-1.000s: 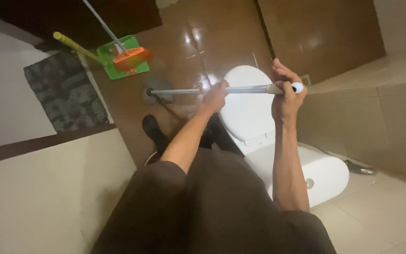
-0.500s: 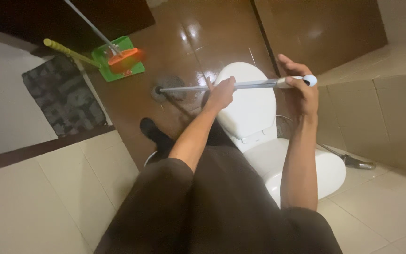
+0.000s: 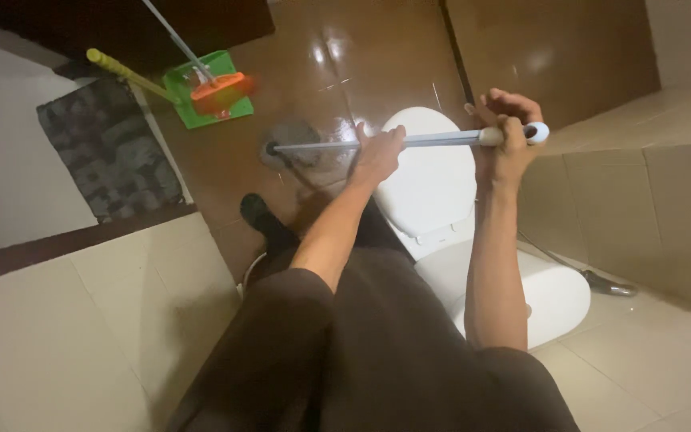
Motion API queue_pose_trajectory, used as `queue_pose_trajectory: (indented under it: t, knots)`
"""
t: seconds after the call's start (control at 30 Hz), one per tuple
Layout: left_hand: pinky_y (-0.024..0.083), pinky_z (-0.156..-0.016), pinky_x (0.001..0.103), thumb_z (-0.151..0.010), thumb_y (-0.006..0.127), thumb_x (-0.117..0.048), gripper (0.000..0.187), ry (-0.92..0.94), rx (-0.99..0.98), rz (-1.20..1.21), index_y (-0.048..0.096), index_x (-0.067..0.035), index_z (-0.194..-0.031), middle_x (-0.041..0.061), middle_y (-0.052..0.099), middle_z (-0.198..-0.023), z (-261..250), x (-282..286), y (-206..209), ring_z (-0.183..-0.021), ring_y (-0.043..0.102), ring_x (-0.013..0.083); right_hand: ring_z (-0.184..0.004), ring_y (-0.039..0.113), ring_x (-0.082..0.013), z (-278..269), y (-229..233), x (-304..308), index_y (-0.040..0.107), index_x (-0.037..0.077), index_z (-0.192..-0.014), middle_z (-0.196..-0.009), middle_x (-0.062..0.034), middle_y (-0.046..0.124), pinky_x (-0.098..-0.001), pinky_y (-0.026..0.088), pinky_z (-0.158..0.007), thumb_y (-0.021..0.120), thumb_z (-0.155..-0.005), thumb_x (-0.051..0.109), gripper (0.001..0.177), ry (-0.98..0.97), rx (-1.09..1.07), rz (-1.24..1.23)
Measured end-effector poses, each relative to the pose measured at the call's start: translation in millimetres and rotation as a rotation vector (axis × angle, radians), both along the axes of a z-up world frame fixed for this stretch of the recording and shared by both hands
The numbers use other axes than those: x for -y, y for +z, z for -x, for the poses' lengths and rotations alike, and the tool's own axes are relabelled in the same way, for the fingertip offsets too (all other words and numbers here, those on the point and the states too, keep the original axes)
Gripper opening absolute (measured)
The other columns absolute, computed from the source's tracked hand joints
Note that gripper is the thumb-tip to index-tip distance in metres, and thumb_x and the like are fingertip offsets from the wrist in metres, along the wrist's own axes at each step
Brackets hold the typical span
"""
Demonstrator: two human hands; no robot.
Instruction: The person mops the bathroom floor using a mop.
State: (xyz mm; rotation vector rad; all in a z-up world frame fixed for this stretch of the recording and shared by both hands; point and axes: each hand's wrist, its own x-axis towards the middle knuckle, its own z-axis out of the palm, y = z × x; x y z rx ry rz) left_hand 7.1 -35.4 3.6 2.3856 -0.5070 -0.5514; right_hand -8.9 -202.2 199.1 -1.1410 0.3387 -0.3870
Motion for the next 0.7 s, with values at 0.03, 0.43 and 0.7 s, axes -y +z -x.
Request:
queue_pose_trajectory:
  t: [0.03, 0.43, 0.7]
  knots:
    - [0.009, -0.111, 0.079, -0.092, 0.054, -0.001, 0.021, 0.001, 0.003, 0.015, 0.054, -0.010, -0.111, 0.009, 0.070, -0.093, 0, -6, 1, -0.104, 0.067, 0.0312, -0.108, 0.068, -0.0301, 0, -2, -3, 0.062, -0.003, -0.110, -0.115, -0.0191, 0.068, -0.0535, 0.064, -0.099, 0.047, -0.089, -0.006, 0.026, 0.018, 0.011, 0.013]
    - [0.008, -0.105, 0.082, -0.096, 0.061, -0.014, 0.032, 0.029, -0.067, -0.035, 0.054, -0.012, -0.128, 0.010, 0.067, -0.119, 1, -71, -11, -0.121, 0.060, 0.0290, -0.114, 0.068, -0.0280, 8, -33, -52, 0.065, -0.003, -0.113, -0.119, -0.0190, 0.069, -0.0482, 0.059, -0.109, 0.047, -0.089, -0.003, 0.030, 0.104, -0.031, 0.217]
    - [0.000, -0.111, 0.081, -0.087, 0.063, -0.007, 0.055, 0.019, 0.077, -0.018, 0.051, -0.021, -0.139, 0.008, 0.074, -0.112, 3, -125, -40, -0.114, 0.066, 0.0287, -0.112, 0.071, -0.0298, -4, -56, -100, 0.069, -0.005, -0.106, -0.110, -0.0200, 0.073, -0.0455, 0.054, -0.111, 0.049, -0.083, 0.004, 0.032, 0.069, 0.023, 0.340]
